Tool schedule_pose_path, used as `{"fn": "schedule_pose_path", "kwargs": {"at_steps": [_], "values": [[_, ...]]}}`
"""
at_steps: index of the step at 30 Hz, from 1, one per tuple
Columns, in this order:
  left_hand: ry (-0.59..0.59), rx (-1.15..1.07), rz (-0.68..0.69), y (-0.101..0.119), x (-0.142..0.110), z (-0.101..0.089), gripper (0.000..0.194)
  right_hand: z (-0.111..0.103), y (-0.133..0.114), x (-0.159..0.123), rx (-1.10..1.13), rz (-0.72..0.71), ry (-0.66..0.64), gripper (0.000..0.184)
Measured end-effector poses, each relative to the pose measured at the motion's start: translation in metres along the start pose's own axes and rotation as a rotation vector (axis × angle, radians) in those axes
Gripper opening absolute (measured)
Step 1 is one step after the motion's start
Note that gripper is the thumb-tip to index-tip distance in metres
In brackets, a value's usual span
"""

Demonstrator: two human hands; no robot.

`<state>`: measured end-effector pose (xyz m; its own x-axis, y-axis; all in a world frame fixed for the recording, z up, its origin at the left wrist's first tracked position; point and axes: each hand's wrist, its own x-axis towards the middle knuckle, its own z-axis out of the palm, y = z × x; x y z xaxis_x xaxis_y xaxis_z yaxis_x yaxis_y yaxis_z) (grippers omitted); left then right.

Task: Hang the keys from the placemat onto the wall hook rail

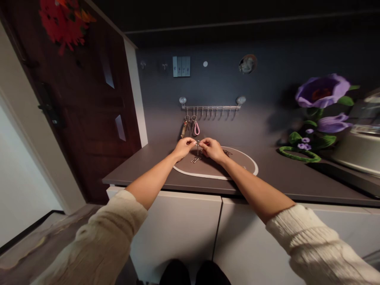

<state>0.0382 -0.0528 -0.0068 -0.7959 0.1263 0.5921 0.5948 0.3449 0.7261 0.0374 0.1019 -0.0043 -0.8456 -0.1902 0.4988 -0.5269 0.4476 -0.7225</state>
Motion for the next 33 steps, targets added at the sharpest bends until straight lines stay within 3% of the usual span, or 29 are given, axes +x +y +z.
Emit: {"fn": "schedule_pose_path", "kwargs": {"at_steps": [5, 12, 21, 33], "values": [[0.026, 0.06, 0.009, 0.003, 0.0, 0.001, 0.016, -0.003, -0.003, -0.002, -0.077, -0.079, 0.006, 0.017], [0.076, 0.252, 0.054, -0.007, 0.001, 0.003, 0.02, -0.007, -0.005, 0.006, -0.206, -0.122, 0.112, 0.012], [0.04, 0.456, 0.098, -0.018, 0.003, 0.008, 0.025, -0.02, -0.024, 0.052, -0.013, 0.002, 0.204, 0.009], [0.051, 0.451, 0.063, -0.025, 0.004, 0.012, 0.026, -0.014, -0.05, 0.108, 0.201, 0.173, 0.334, 0.012]]}}
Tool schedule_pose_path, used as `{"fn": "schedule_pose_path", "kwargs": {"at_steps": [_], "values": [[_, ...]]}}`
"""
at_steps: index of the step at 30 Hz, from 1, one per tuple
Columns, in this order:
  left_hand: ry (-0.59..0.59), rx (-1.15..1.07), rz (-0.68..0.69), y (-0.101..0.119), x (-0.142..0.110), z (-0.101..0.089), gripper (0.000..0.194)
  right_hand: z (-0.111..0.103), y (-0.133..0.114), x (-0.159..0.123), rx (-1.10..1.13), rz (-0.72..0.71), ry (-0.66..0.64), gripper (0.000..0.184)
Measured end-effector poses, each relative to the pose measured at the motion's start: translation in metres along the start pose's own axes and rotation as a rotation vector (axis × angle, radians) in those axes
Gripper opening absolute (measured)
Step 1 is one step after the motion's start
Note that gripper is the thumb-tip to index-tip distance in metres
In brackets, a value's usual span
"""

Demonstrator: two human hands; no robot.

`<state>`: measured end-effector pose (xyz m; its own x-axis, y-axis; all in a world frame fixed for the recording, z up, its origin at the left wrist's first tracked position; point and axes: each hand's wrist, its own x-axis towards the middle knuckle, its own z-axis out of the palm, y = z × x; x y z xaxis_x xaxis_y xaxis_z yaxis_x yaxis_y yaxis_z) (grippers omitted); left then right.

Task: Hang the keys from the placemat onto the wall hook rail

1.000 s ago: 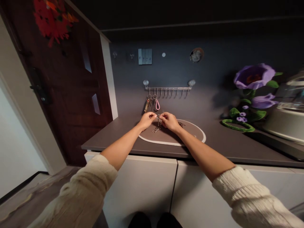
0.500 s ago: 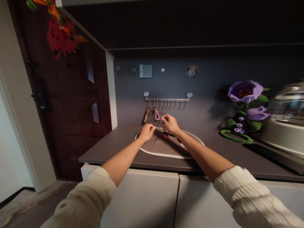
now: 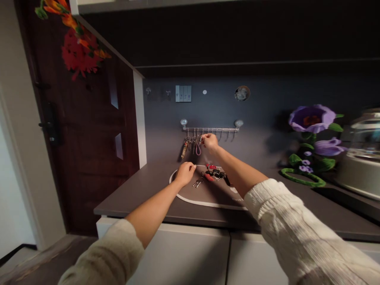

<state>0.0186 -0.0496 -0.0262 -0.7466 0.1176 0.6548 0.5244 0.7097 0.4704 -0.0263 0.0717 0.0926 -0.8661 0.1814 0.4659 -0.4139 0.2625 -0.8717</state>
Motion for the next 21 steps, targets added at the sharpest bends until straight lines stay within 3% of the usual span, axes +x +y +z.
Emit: {"fn": "schedule_pose_path", "kwargs": {"at_steps": [9, 21], "values": [[0.008, -0.047, -0.043, -0.003, 0.002, 0.001, 0.026, 0.016, 0.01, 0.024, -0.029, 0.043, 0.056, 0.016], [-0.009, -0.083, -0.036, -0.003, 0.002, 0.003, 0.025, 0.029, 0.026, 0.036, -0.036, 0.08, 0.134, 0.019]]}}
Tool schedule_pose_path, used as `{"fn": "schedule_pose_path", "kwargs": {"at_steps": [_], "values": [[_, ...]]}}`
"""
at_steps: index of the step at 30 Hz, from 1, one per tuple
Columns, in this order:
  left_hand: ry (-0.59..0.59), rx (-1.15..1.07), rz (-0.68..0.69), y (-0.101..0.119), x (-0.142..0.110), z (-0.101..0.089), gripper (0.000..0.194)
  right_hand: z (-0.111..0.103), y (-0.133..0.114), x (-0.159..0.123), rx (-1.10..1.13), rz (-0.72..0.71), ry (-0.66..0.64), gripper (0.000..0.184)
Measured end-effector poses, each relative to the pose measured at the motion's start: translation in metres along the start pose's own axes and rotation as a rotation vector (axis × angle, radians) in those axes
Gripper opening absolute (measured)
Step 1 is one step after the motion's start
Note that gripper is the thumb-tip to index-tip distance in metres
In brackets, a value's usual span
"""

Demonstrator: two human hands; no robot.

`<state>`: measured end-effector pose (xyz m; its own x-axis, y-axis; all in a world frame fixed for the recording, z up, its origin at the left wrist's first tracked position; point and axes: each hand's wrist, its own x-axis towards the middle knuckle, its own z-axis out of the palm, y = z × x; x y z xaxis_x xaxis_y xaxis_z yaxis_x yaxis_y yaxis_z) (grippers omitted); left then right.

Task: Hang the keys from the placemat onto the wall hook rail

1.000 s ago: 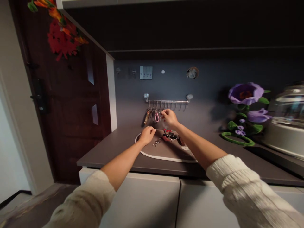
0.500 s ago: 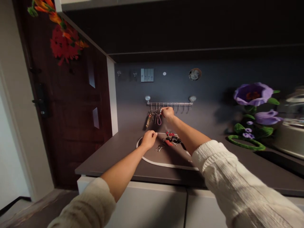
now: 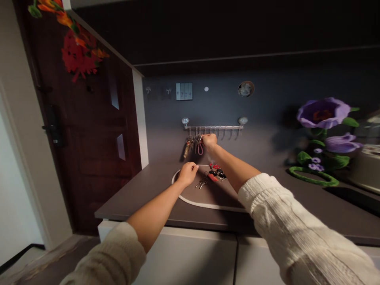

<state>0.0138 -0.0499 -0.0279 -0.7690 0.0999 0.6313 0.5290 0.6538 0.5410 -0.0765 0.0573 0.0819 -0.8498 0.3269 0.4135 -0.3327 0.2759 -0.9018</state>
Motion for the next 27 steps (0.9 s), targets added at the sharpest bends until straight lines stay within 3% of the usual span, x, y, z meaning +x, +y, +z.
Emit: {"fn": "schedule_pose_path", "kwargs": {"at_steps": [4, 16, 27], "values": [[-0.005, -0.038, -0.015, 0.0, 0.0, 0.0, 0.024, -0.002, 0.004, -0.003, 0.043, 0.056, 0.005, 0.019], [-0.043, -0.202, -0.061, -0.004, 0.0, 0.003, 0.018, -0.009, 0.004, -0.012, 0.011, 0.044, -0.069, 0.014], [-0.137, -0.339, -0.087, -0.003, -0.004, 0.0, 0.013, -0.04, -0.016, -0.045, 0.075, 0.054, -0.174, 0.011]]}}
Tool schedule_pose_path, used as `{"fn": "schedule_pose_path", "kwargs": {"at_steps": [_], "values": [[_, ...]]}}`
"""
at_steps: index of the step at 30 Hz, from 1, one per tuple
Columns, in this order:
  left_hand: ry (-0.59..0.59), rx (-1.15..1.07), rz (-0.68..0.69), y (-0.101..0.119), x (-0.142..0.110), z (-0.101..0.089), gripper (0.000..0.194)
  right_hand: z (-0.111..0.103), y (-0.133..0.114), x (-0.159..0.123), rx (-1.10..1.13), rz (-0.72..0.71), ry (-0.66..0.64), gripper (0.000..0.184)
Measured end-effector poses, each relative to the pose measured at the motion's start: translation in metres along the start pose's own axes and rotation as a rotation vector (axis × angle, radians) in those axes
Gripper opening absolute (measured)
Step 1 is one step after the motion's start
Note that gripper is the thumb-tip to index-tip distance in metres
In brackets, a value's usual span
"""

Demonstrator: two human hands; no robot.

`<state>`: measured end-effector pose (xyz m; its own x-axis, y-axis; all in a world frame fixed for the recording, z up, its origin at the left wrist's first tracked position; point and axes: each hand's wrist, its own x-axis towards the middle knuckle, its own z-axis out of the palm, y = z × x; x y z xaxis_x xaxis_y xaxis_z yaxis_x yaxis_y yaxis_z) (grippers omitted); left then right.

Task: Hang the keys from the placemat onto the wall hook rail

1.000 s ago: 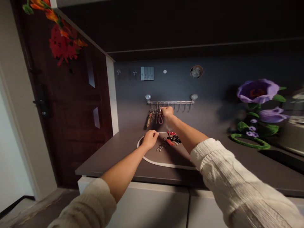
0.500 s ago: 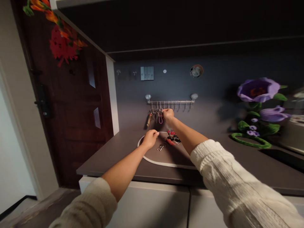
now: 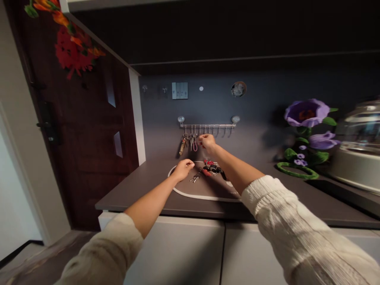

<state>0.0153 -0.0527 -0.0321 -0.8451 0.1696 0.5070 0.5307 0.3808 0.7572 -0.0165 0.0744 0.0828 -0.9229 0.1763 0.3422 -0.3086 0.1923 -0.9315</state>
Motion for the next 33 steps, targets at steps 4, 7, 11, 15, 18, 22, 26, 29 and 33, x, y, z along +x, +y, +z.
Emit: {"fn": "schedule_pose_path", "kwargs": {"at_steps": [4, 7, 11, 15, 18, 22, 26, 29, 33], "values": [[-0.051, 0.001, 0.012, 0.002, -0.004, -0.003, 0.015, -0.008, 0.004, -0.019, -0.041, -0.041, -0.065, 0.011], [-0.098, 0.022, 0.026, 0.004, -0.006, -0.005, 0.016, -0.014, 0.018, -0.035, -0.108, -0.1, -0.117, 0.011], [-0.164, 0.093, 0.041, 0.005, -0.007, -0.008, 0.018, -0.025, 0.043, -0.059, -0.229, -0.165, -0.177, 0.01], [-0.212, 0.158, 0.049, 0.005, -0.008, -0.009, 0.021, -0.038, 0.063, -0.082, -0.441, -0.242, -0.203, 0.011], [-0.211, 0.238, 0.045, 0.007, -0.009, -0.008, 0.024, -0.045, 0.071, -0.091, -0.559, -0.28, -0.226, 0.013], [-0.197, 0.315, 0.034, 0.012, -0.011, -0.008, 0.029, -0.046, 0.073, -0.094, -0.713, -0.318, -0.217, 0.016], [-0.242, 0.357, 0.055, 0.014, -0.01, -0.007, 0.032, -0.042, 0.07, -0.095, -0.819, -0.348, -0.248, 0.018], [-0.259, 0.302, 0.058, 0.012, -0.008, -0.006, 0.026, -0.037, 0.07, -0.092, -0.866, -0.403, -0.282, 0.019], [-0.274, 0.201, 0.071, 0.008, -0.007, -0.006, 0.017, -0.034, 0.073, -0.087, -0.88, -0.418, -0.285, 0.019]]}}
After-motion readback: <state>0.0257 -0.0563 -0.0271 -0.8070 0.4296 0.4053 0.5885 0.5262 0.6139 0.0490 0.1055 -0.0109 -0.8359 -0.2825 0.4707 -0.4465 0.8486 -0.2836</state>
